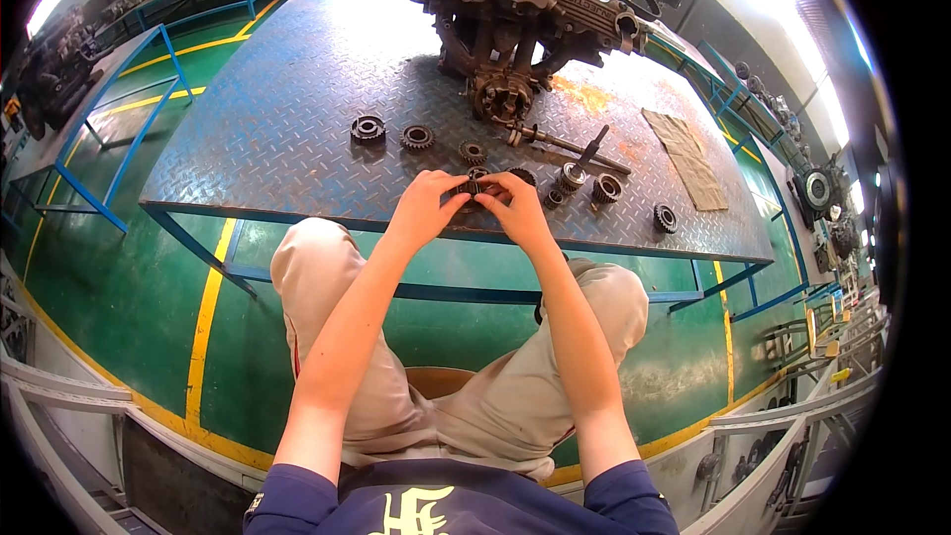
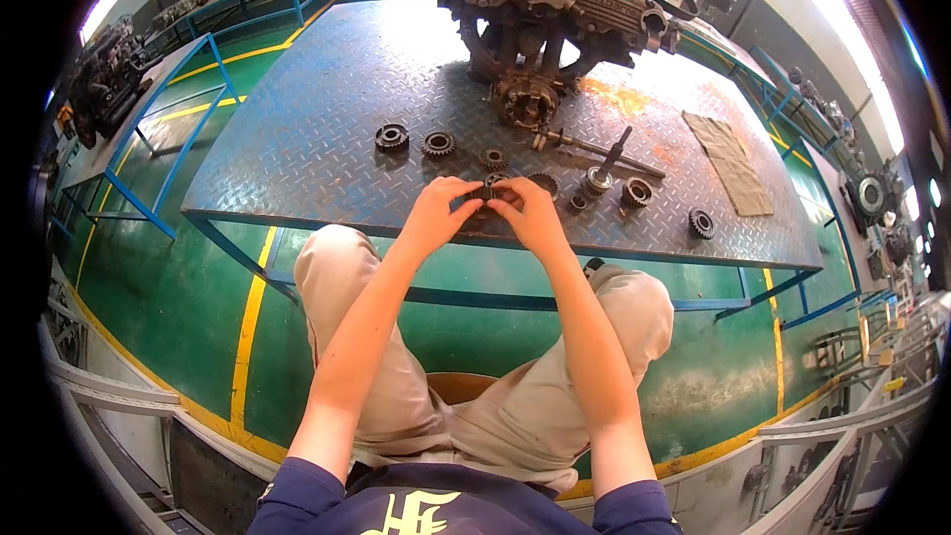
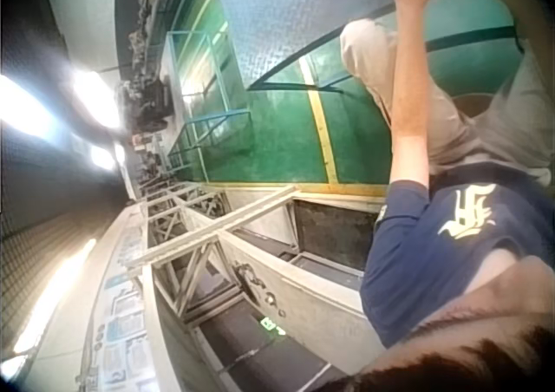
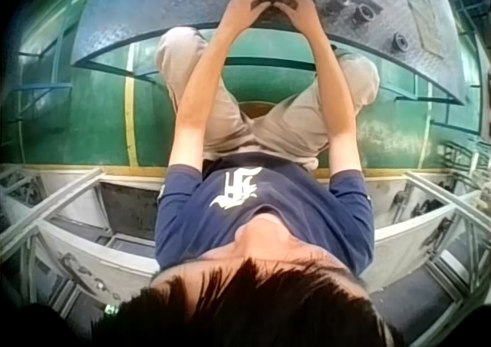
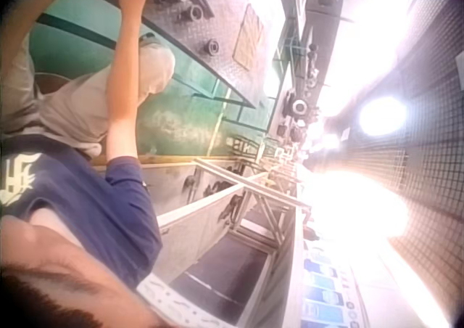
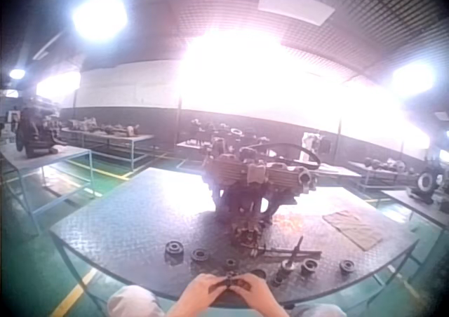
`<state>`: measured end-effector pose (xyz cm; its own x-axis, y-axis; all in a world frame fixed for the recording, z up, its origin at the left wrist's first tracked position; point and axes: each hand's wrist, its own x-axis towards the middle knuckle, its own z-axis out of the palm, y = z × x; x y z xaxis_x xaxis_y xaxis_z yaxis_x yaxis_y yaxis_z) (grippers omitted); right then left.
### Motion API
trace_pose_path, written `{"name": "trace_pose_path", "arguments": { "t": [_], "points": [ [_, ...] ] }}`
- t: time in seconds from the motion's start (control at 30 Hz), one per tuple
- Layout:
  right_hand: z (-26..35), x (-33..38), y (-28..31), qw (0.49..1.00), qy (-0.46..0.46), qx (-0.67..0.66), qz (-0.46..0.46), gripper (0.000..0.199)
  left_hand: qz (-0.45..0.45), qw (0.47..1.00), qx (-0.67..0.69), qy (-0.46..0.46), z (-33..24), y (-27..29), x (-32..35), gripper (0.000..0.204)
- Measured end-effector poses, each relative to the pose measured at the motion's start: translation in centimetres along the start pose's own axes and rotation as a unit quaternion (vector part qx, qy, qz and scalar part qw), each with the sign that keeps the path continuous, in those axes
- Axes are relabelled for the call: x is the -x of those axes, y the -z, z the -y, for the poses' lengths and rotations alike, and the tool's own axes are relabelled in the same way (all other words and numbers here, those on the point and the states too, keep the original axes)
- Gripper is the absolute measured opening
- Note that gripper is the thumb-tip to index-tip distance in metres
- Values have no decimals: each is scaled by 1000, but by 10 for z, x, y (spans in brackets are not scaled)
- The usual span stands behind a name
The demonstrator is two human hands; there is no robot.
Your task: The person assembles transmission gear components by aligning and fitting gears and synchronizer parts together by hand on a workbench.
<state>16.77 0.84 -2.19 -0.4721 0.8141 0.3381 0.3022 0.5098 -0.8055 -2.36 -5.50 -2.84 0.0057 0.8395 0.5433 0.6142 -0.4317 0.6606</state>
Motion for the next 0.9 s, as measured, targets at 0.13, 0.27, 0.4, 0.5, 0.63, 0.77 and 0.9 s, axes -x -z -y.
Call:
{"name": "trace_pose_path", "arguments": {
  "t": [0.13, 0.27, 0.4, 0.5, 0.63, 0.77, 0.9],
  "points": [
    [0, 0, 0, 1000, 6, -4, 1, 29, 4, 1000, -4, 8, 0, 1, 0, 33],
    [-2, 0, -1, 999, 32, -5, -13, 33, 9, 1000, -9, 8, 0, 2, 1, 36],
    [-1, 1, 0, 1000, 20, -8, -9, 33, 18, 1000, -8, 20, -2, 3, 1, 38],
    [1, 1, 1, 1000, 20, -14, -3, 34, 23, 1000, -10, 18, 0, 4, 0, 39],
    [0, 1, 1, 999, 32, -14, 5, 34, 32, 999, -9, 20, 2, 5, 0, 40],
    [-1, 2, 2, 999, 47, -17, 2, 34, 26, 999, -10, 16, 1, 5, 1, 39],
    [3, 1, 1, 1000, 28, -11, 0, 33, 16, 1000, -7, 6, 4, 3, 0, 37]
  ]
}}
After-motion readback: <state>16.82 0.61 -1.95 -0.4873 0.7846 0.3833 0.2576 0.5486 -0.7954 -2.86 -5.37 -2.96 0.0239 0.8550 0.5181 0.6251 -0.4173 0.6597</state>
